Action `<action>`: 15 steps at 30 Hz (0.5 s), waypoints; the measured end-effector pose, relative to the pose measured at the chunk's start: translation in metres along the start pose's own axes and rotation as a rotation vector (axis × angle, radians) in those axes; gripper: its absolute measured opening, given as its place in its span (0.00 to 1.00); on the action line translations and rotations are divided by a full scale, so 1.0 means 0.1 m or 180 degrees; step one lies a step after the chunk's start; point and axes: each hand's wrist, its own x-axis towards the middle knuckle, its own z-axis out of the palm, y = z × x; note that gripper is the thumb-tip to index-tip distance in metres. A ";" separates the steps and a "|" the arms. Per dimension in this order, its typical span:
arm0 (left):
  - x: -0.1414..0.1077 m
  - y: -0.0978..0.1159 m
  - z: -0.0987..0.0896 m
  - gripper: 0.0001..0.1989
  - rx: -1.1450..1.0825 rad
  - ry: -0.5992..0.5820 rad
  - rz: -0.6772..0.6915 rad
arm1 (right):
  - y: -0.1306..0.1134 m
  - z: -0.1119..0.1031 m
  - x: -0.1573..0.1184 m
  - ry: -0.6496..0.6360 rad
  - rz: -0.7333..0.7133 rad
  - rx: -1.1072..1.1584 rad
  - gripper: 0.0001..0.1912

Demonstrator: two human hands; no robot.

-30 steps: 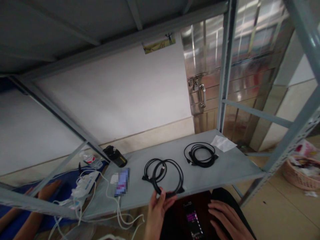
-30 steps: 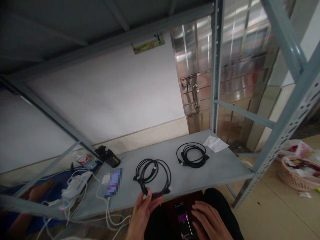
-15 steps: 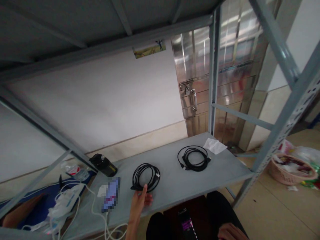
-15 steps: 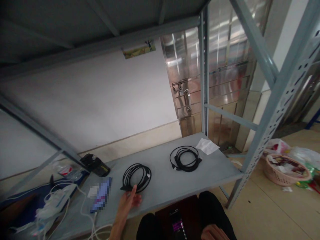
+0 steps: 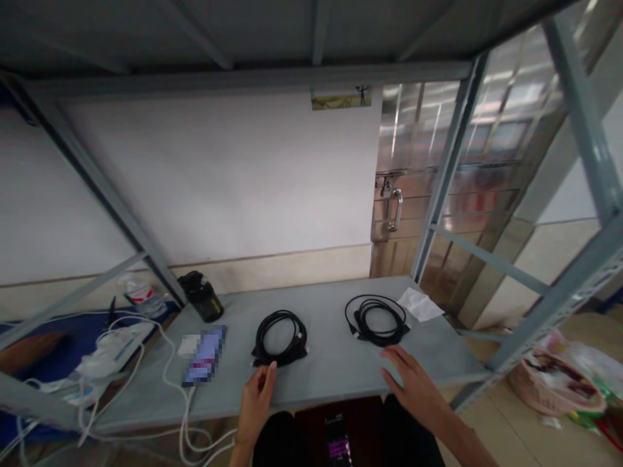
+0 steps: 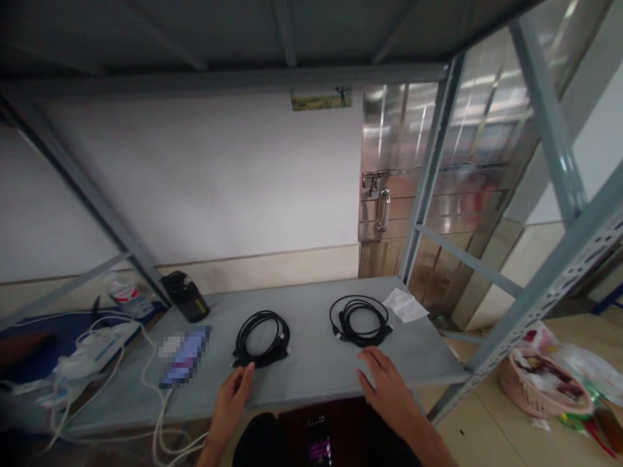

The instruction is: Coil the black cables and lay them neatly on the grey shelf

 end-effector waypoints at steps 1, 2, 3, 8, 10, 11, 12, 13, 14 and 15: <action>0.00 0.00 0.00 0.38 -0.0019 0.0015 0.0016 | 0.04 0.02 0.21 -0.0078 0.0018 -0.0060 0.17; 0.00 -0.01 0.00 0.38 -0.0030 0.0025 0.0038 | 0.06 0.05 0.41 -0.0181 0.0056 -0.0164 0.17; 0.00 -0.02 0.00 0.38 -0.0039 0.0033 0.0060 | 0.06 0.09 0.60 -0.0294 0.0132 -0.0332 0.17; 0.01 -0.04 -0.01 0.37 -0.0110 0.0011 0.0101 | -0.15 0.39 1.25 -0.0770 0.0405 -0.1046 0.27; 0.00 -0.05 -0.01 0.37 -0.0158 -0.0007 0.0062 | -0.24 0.53 1.35 -0.0862 0.0375 -0.1079 0.25; -0.01 -0.04 -0.01 0.37 -0.0187 -0.0011 0.0036 | -0.27 0.59 1.38 -0.0913 0.0375 -0.1089 0.21; -0.01 -0.04 -0.01 0.36 -0.0214 -0.0014 0.0013 | -0.28 0.64 1.40 -0.0959 0.0392 -0.1093 0.17; -0.02 -0.05 -0.01 0.36 -0.0237 -0.0019 -0.0004 | -0.27 0.67 1.41 -0.0995 0.0423 -0.1085 0.14; -0.02 -0.05 -0.01 0.36 -0.0252 -0.0026 -0.0015 | -0.24 0.68 1.43 -0.1018 0.0467 -0.1064 0.12; -0.02 -0.05 -0.01 0.36 -0.0264 -0.0038 -0.0023 | -0.20 0.68 1.44 -0.1024 0.0524 -0.1031 0.12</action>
